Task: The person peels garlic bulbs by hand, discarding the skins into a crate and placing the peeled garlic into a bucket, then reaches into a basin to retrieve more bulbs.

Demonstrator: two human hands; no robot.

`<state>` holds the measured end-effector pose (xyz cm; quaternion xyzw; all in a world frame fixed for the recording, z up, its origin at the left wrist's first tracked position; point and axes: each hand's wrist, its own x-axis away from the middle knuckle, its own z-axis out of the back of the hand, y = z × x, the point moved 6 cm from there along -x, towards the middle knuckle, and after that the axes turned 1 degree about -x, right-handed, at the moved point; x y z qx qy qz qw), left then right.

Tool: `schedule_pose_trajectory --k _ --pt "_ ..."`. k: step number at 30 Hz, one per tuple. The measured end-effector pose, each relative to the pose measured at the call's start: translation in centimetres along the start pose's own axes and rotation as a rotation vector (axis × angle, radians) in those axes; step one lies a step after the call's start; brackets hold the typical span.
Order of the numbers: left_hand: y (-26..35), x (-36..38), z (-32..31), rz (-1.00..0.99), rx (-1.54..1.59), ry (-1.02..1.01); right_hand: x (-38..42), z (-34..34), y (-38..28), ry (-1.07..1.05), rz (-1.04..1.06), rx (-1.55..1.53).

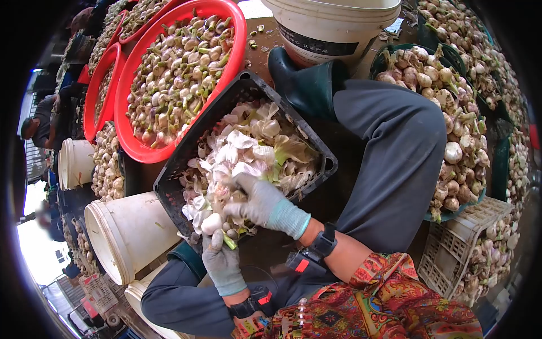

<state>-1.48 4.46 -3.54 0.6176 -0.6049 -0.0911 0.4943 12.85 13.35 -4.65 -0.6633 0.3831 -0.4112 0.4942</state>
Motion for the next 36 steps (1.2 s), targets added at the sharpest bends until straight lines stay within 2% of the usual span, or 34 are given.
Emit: schedule_pose_trajectory --k 1,2,4,6,7,10,12,13,14,16,18,20,21,22,24,26,28,30,32,36 --pt "-0.1 0.0 -0.1 -0.008 0.028 -0.017 0.4 -0.6 -1.1 -0.070 0.006 0.170" --pt "-0.1 0.1 0.0 -0.005 0.035 -0.018 0.7 -1.1 -1.3 -0.005 0.053 0.241" --pt "0.0 0.4 0.0 -0.031 -0.220 -0.078 0.5 -2.1 0.3 -0.121 -0.238 -0.050" --pt "0.0 0.5 0.2 -0.070 -0.258 -0.053 -0.6 -0.8 1.3 0.150 -0.102 0.148" --pt "0.2 0.6 0.1 -0.073 -0.252 -0.045 -0.9 -0.5 2.3 0.167 -0.196 -0.018" --pt "0.5 0.5 0.3 -0.094 -0.227 -0.014 0.1 -0.5 -0.1 0.060 -0.072 -0.137" --pt "0.1 0.4 0.1 -0.061 -0.313 -0.038 0.8 -2.0 -1.2 -0.063 -0.034 -0.111" --pt "-0.1 0.6 0.1 -0.057 -0.314 -0.038 0.7 -2.1 -0.7 -0.039 -0.138 -0.087" --pt "-0.4 0.9 0.1 -0.017 -0.240 -0.038 0.3 -1.9 -0.1 -0.038 -0.139 -0.090" --pt "-0.2 0.9 -0.1 0.016 -0.185 -0.041 -1.0 -0.5 0.2 0.137 -0.084 0.094" --pt "-0.4 0.7 0.1 0.037 -0.126 0.013 -0.1 -0.7 -0.4 0.087 -0.070 0.049" --pt "-0.6 0.7 -0.2 0.025 -0.181 0.040 1.0 -1.4 -2.7 0.074 0.234 0.029" --pt "-0.8 0.9 -0.4 0.063 -0.189 -0.010 1.0 -1.7 -2.8 0.076 0.331 0.213" --pt "-1.1 1.1 -0.6 0.101 -0.200 -0.058 0.9 -1.8 -2.5 0.080 0.322 0.214" --pt "-1.5 1.3 -0.3 0.120 -0.201 -0.035 0.1 -1.5 -1.2 0.138 0.152 0.400" --pt "-1.7 0.9 -0.3 0.145 -0.017 -0.084 -0.6 -0.7 -0.4 0.217 0.143 0.360" --pt "-1.2 1.1 -0.3 0.128 -0.042 -0.022 -0.3 0.1 -1.0 0.168 0.110 0.156" --pt "-1.1 1.0 -1.0 0.111 -0.060 0.023 0.6 -0.1 -2.6 0.101 0.190 0.239" --pt "-0.5 1.6 -1.7 0.006 -0.276 0.141 2.1 -1.2 -3.7 0.058 0.315 0.527" --pt "0.0 2.1 -2.0 -0.010 -0.501 0.225 2.8 -1.9 -3.8 0.073 0.241 0.742"
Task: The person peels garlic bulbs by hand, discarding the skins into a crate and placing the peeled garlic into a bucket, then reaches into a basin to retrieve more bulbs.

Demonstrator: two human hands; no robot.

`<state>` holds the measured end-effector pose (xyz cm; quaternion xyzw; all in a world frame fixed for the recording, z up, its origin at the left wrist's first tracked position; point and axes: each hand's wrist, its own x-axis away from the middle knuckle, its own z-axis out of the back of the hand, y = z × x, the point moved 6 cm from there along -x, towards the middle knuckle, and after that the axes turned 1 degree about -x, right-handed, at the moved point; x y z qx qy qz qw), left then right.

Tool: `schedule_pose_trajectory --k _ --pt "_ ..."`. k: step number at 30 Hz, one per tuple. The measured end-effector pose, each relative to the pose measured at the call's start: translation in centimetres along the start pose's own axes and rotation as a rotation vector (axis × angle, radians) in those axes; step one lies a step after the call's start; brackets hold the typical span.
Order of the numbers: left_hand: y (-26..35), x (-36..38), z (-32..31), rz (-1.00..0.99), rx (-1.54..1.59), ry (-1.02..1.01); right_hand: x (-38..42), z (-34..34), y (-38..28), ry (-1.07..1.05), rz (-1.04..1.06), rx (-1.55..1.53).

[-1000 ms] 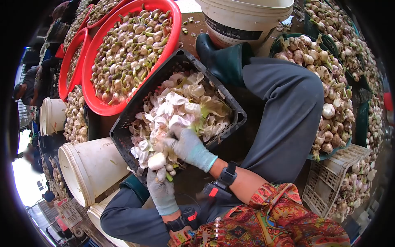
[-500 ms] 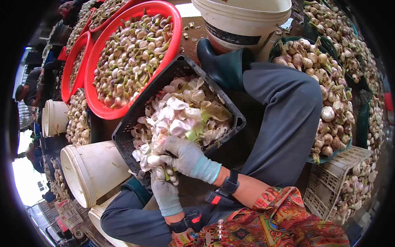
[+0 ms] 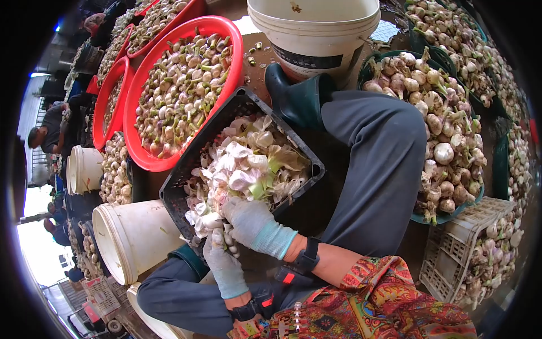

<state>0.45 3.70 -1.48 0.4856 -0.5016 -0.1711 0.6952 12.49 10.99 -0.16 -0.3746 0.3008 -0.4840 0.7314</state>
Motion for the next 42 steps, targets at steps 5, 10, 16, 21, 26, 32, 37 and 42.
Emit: schedule_pose_trajectory --k 5,10,16,21,26,32,37,42 --pt "-1.4 -0.3 -0.7 0.120 0.277 -0.212 -1.6 0.5 3.8 0.128 -0.200 -0.366" --pt "-1.0 -0.3 -1.4 0.171 0.412 -0.213 -0.3 1.5 1.8 0.051 -0.019 -0.338" --pt "-1.8 -0.4 -0.9 0.212 0.441 -0.377 -0.2 0.2 1.1 -0.007 0.020 -0.189" --pt "-2.3 -0.2 0.3 0.278 0.340 -0.163 -0.9 -0.2 1.3 0.029 0.052 -0.281" --pt "-1.6 0.5 -1.2 0.309 0.431 -0.110 -2.0 0.2 6.5 0.117 -0.341 -0.543" --pt "-1.0 0.8 -1.5 0.227 0.405 -0.001 0.7 2.3 1.3 0.154 0.013 -0.568" --pt "-0.8 1.6 -2.8 0.169 0.367 -0.087 1.1 1.6 1.3 0.289 0.007 -0.463" --pt "-1.8 0.8 -2.3 0.188 0.328 -0.243 0.7 1.8 1.4 0.276 0.055 -0.274"
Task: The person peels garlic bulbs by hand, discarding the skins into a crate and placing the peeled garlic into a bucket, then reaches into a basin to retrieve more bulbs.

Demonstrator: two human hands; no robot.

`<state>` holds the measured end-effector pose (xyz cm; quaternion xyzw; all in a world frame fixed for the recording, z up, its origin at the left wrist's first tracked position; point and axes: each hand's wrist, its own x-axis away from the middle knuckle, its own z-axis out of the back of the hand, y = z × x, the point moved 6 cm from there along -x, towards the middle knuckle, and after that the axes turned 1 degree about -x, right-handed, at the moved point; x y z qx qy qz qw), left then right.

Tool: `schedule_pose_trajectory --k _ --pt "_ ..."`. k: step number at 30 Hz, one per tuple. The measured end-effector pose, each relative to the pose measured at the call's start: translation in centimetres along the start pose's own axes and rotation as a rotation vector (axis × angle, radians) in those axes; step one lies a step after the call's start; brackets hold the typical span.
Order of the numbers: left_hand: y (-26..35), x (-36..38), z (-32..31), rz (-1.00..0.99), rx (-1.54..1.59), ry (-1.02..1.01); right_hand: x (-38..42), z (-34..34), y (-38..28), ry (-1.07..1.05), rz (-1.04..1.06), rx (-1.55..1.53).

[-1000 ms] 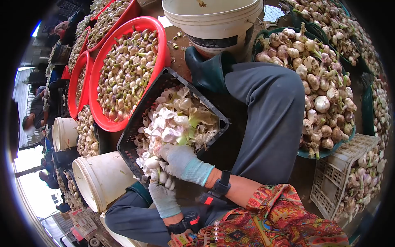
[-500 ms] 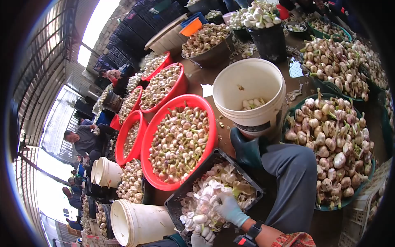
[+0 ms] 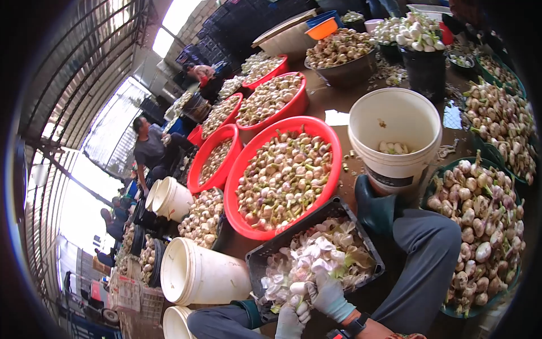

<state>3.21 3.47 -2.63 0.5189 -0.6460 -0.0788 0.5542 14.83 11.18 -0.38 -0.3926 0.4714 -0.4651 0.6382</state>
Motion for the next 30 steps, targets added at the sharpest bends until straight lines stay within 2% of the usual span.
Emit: schedule_pose_trajectory --k 2,4,6,7,8,10,11,14,15,17,21,22,23,28,30 --pt "0.3 0.0 0.2 0.005 0.067 0.020 -0.2 -0.6 1.3 0.027 0.049 0.022" --pt "0.5 0.3 -1.0 0.049 0.111 -0.132 -0.9 -0.1 2.4 0.074 -0.072 0.026" --pt "0.4 0.3 -0.5 0.018 0.119 -0.089 -1.4 0.7 3.6 0.148 -0.210 -0.175" --pt "0.4 0.2 -0.5 0.016 0.102 -0.064 -1.4 0.7 3.7 0.052 -0.342 -0.344" --pt "0.5 0.1 -0.6 0.019 0.084 -0.043 -1.2 0.8 3.3 0.028 -0.333 -0.340" --pt "0.7 0.2 -1.0 0.041 0.113 -0.102 -0.5 -0.2 2.6 -0.160 -0.362 -0.592" --pt "0.5 0.1 -1.1 0.025 0.115 -0.068 -0.6 0.0 1.3 -0.161 -0.239 -0.548" --pt "0.5 0.5 -1.1 0.010 0.112 -0.028 -0.1 -0.5 1.1 -0.140 -0.259 -0.628" --pt "0.7 0.5 -1.0 0.014 0.069 -0.012 -0.2 -0.5 1.0 -0.141 -0.253 -0.627" --pt "0.9 0.7 -0.9 0.026 0.015 -0.007 -0.4 0.6 -0.7 -0.067 0.069 -0.155" --pt "0.1 0.5 -0.8 0.081 0.084 -0.128 -0.4 0.8 -0.8 0.017 0.152 -0.098" --pt "-0.1 0.3 -0.9 0.111 0.150 -0.172 -0.3 0.6 -0.4 0.006 0.115 -0.099" --pt "-0.5 0.4 -0.2 0.093 0.138 -0.062 -0.5 0.6 -0.5 0.007 0.104 -0.076" --pt "-0.5 -0.1 0.2 0.109 0.227 -0.132 -1.3 0.6 0.8 -0.010 -0.012 -0.019" --pt "0.1 0.1 -0.2 0.098 0.243 -0.210 -1.5 0.9 3.9 0.082 -0.209 -0.057"
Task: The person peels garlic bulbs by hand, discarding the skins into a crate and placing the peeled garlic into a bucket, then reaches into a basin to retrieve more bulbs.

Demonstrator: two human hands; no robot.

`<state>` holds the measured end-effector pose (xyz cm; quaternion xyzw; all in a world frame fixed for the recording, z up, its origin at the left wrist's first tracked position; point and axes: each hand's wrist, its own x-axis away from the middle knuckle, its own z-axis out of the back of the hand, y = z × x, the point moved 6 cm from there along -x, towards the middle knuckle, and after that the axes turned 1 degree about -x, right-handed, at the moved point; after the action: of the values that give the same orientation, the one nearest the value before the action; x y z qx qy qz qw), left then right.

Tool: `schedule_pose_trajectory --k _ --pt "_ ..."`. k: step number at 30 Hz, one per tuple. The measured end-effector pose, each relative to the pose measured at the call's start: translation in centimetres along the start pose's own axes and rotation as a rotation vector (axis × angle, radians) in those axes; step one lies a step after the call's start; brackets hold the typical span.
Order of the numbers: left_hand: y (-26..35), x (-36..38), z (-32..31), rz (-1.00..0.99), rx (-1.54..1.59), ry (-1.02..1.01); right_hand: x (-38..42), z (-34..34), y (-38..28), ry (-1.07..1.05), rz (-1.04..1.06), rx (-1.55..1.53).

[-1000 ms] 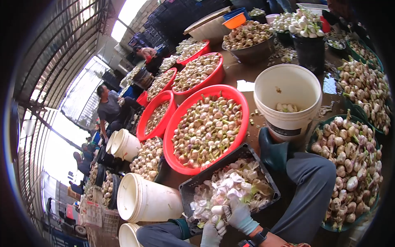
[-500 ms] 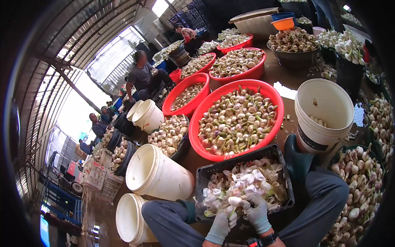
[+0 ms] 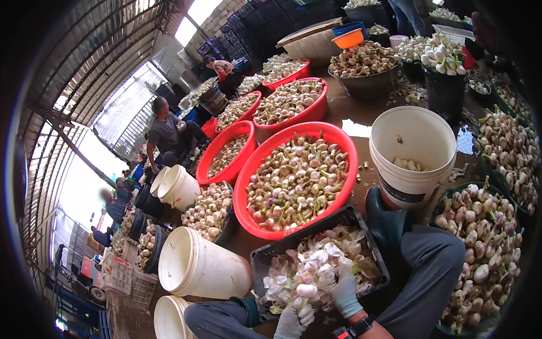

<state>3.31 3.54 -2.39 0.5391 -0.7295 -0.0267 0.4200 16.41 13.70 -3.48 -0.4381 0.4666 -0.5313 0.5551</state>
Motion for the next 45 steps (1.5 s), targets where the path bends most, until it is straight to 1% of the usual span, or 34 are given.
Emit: schedule_pose_trajectory --k 1,3,4,5,6,8,10,12,14,16,17,18,19,20,21,22,23,24,25,26,27,28,29,31,32,34,36,37,38,39,40,42,44,45 --pt "0.4 0.0 -0.3 0.002 0.004 -0.042 0.0 0.1 0.9 -0.010 -0.078 -0.174" --pt "0.6 -0.4 0.1 -0.018 0.025 -0.083 -0.1 0.2 1.3 -0.006 -0.093 -0.232" --pt "0.6 -0.7 0.7 -0.022 0.117 -0.137 0.4 0.4 1.1 -0.006 -0.115 -0.293" --pt "0.6 -1.1 1.3 -0.025 0.163 -0.236 0.4 0.6 0.4 -0.013 -0.030 -0.220" --pt "1.2 -0.6 0.3 -0.034 0.222 -0.196 0.2 0.7 -0.6 -0.034 0.045 -0.145" --pt "1.8 -0.1 0.1 -0.106 0.248 -0.226 0.4 0.6 -1.5 -0.113 0.106 -0.043" --pt "2.1 0.1 0.1 -0.120 0.160 -0.166 0.3 -0.1 -2.3 -0.258 0.068 -0.210" --pt "2.0 -0.1 0.3 -0.132 0.153 -0.115 0.9 -1.6 -1.8 -0.441 -0.123 -0.373" --pt "1.6 -0.4 0.3 -0.120 0.146 -0.048 1.1 -1.9 -1.7 -0.419 -0.108 -0.366" --pt "1.7 -0.5 0.3 -0.172 -0.016 0.016 1.0 -1.0 -4.1 -0.345 0.240 -0.123" --pt "1.6 -0.4 0.1 -0.161 -0.020 0.023 1.2 -0.9 -4.1 -0.340 0.197 -0.021" --pt "2.0 -0.2 -0.4 -0.209 -0.225 0.120 1.1 -1.0 -3.6 -0.340 0.185 -0.022" --pt "2.3 0.0 -0.7 -0.255 -0.431 0.216 1.0 -1.3 -2.3 -0.340 0.018 -0.100" --pt "2.2 0.0 -0.7 -0.245 -0.436 0.220 1.0 -1.5 -1.1 -0.335 -0.148 -0.179" --pt "2.4 0.1 -0.8 -0.297 -0.575 0.259 0.9 -1.5 -1.7 -0.354 -0.073 -0.289" --pt "2.6 0.2 -1.2 -0.349 -0.711 0.298 1.1 -1.4 -2.0 -0.351 -0.079 -0.288" --pt "2.5 0.0 -1.7 -0.352 -0.819 0.339 1.5 -2.1 -1.9 -0.440 -0.228 -0.449" --pt "2.1 -0.1 -1.9 -0.349 -0.817 0.335 2.0 -2.7 -2.0 -0.525 -0.376 -0.609" --pt "1.9 0.0 -2.1 -0.375 -0.810 0.321 2.0 -2.7 -2.0 -0.548 -0.489 -0.605" --pt "1.9 0.1 -2.3 -0.407 -0.801 0.311 2.0 -2.9 -1.5 -0.552 -0.487 -0.601" --pt "1.8 0.5 -2.1 -0.330 -0.720 0.315 1.5 -2.9 -0.8 -0.447 -0.411 -0.663" --pt "2.2 0.7 -1.3 -0.338 -0.719 0.315 0.8 -2.4 -1.3 -0.343 -0.330 -0.725" --pt "2.7 0.4 0.8 -0.320 -0.677 0.370 0.6 -1.7 -1.2 -0.347 -0.396 -0.751" --pt "3.7 -0.1 3.6 -0.265 -0.573 0.460 0.3 -0.9 -0.5 -0.231 -0.341 -0.789" --pt "4.1 0.5 3.5 -0.405 -0.691 0.527 0.4 -0.7 -0.5 -0.209 -0.343 -0.792" --pt "4.6 1.0 0.9 -0.626 -0.820 0.434 0.3 -0.2 -1.8 -0.180 -0.289 -0.677" --pt "2.4 -0.2 0.6 -0.505 -0.643 0.458 0.7 -1.0 -2.2 -0.190 -0.329 -0.699" --pt "2.5 -0.1 0.8 -0.545 -0.638 0.491 0.8 -1.6 -1.7 -0.263 -0.336 -0.638" --pt "1.4 -0.8 1.0 -0.428 -0.542 0.410 1.0 -2.1 -1.4 -0.323 -0.341 -0.567" --pt "0.4 -1.2 0.8 -0.306 -0.444 0.317 1.0 -2.3 -2.3 -0.328 -0.195 -0.555" --pt "-0.4 -1.4 0.7 -0.179 -0.347 0.215 1.2 -2.7 -2.1 -0.345 -0.185 -0.557" --pt "1.3 0.0 1.5 -0.202 -0.123 0.232 1.1 -2.9 -1.1 -0.301 -0.177 -0.585" --pt "4.2 1.1 3.6 -0.324 0.130 0.222 1.1 -3.2 0.5 -0.331 -0.327 -0.412" --pt "7.2 1.8 3.4 -0.327 0.164 0.059 1.2 -2.7 -0.4 -0.330 -0.365 -0.302"
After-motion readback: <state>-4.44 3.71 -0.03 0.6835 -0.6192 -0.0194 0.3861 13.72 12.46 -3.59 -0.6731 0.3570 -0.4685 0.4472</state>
